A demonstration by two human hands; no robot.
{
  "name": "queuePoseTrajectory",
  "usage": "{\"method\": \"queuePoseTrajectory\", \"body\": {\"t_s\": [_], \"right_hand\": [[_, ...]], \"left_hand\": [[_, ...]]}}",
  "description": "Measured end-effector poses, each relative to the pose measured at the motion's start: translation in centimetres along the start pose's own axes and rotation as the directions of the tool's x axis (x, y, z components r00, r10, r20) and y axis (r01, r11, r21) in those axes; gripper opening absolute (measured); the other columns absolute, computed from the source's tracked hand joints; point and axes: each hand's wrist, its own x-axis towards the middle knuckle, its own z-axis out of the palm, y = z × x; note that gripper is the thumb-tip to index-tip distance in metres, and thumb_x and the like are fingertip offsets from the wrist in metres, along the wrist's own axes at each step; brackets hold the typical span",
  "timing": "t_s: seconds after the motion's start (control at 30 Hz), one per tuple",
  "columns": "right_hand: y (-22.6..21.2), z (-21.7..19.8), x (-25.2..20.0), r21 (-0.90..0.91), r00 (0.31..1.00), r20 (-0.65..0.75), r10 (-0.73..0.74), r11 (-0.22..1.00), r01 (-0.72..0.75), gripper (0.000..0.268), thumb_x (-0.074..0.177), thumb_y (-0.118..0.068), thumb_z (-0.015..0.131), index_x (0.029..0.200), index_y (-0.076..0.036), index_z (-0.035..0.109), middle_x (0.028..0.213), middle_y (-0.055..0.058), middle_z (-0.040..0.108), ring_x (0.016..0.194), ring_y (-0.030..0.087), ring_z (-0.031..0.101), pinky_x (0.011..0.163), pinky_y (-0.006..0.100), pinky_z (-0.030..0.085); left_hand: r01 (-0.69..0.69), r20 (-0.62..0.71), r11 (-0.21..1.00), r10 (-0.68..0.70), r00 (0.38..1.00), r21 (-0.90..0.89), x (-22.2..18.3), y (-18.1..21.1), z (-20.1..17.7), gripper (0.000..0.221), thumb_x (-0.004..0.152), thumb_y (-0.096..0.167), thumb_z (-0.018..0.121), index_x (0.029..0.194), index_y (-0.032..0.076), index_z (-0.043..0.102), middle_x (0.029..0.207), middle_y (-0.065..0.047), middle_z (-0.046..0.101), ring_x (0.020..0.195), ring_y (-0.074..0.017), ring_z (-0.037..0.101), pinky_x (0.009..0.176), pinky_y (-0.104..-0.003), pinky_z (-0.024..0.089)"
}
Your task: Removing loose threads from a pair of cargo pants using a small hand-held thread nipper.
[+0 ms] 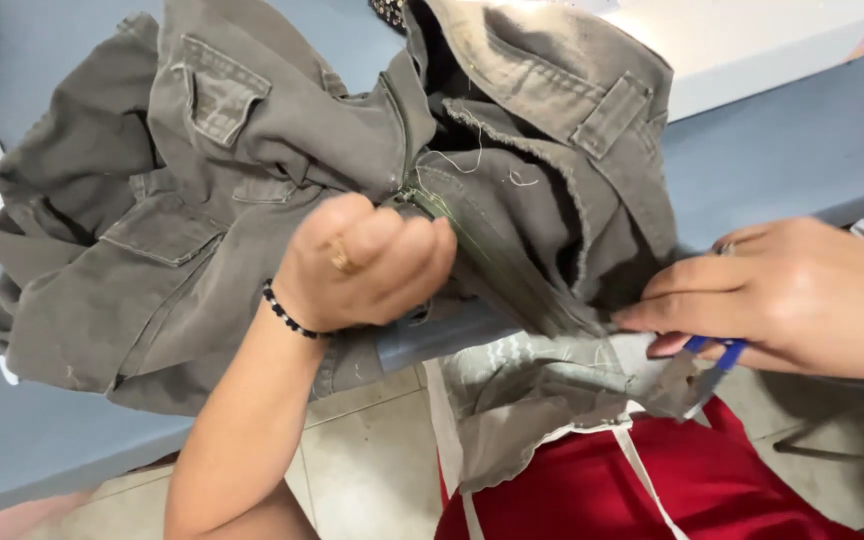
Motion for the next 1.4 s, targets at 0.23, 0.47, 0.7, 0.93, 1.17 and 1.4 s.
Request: {"method": "queuePoseTrajectory", "body": {"t_s": [0.23,0.47,0.7,0.93,1.17,1.4], "right_hand": [[0.3,-6.1,11.8,0.172,0.989,-0.144,0.014,0.985,0.011,0.026,0.094,-0.007,0.058,0.117,-0.015,0.068,0.108,0.002,0.074,0.096,0.023,0.072,0.072,0.042,0.055],[3.7,-2.9,16.3,0.306,0.994,-0.064,0.092,0.950,-0.068,0.018,0.101,-0.029,0.065,0.101,-0.012,0.070,0.085,0.001,0.070,0.073,0.018,0.067,0.069,0.033,0.048],[4.5,-1.6,15.5,0.420,0.988,-0.082,0.131,0.904,-0.085,0.016,0.097,-0.023,0.071,0.107,-0.011,0.071,0.090,-0.002,0.070,0.079,0.012,0.066,0.071,0.027,0.050],[4.2,-1.7,15.4,0.441,0.984,-0.085,0.160,0.891,-0.106,0.014,0.095,-0.019,0.075,0.105,-0.010,0.074,0.084,-0.004,0.067,0.070,0.008,0.060,0.063,0.024,0.046],[4.1,-1.6,15.4,0.447,0.983,-0.076,0.169,0.887,-0.118,0.012,0.094,-0.020,0.077,0.101,-0.011,0.075,0.082,-0.005,0.065,0.067,0.007,0.057,0.062,0.023,0.045],[3.1,-0.7,15.5,0.420,0.969,-0.158,0.190,0.901,-0.108,0.011,0.094,-0.018,0.081,0.095,-0.010,0.074,0.077,-0.004,0.063,0.069,0.009,0.058,0.064,0.025,0.045]], "left_hand": [[-0.134,0.006,0.989,0.134,0.991,-0.070,-0.5,0.3,0.3,0.015,0.098,0.007,0.058,0.085,0.008,0.064,0.093,-0.005,0.055,0.080,-0.0180,0.048,0.062,-0.027,0.046],[-0.156,0.043,0.977,0.164,0.986,-0.147,-1.4,0.7,1.2,0.026,0.105,0.014,0.055,0.080,0.014,0.064,0.090,-0.001,0.059,0.078,-0.0144,0.050,0.068,-0.025,0.044],[-0.122,0.041,0.990,0.125,0.991,-0.076,-1.4,-0.3,0.6,0.015,0.102,0.011,0.056,0.095,0.012,0.070,0.088,0.001,0.054,0.078,-0.0143,0.047,0.067,-0.025,0.045],[-0.084,0.025,0.996,0.085,0.996,-0.027,-1.4,0.0,0.8,0.016,0.100,0.011,0.060,0.091,0.012,0.073,0.082,0.000,0.049,0.073,-0.0142,0.044,0.062,-0.025,0.039],[-0.092,0.045,0.990,0.097,0.994,-0.104,-1.7,0.6,1.0,0.026,0.102,0.009,0.056,0.077,0.013,0.063,0.079,0.000,0.049,0.071,-0.0149,0.044,0.062,-0.026,0.037],[-0.083,0.012,0.994,0.084,0.996,-0.074,-1.7,0.6,0.8,0.029,0.103,0.005,0.055,0.075,0.013,0.059,0.076,0.000,0.048,0.066,-0.0145,0.039,0.059,-0.027,0.032]]}}
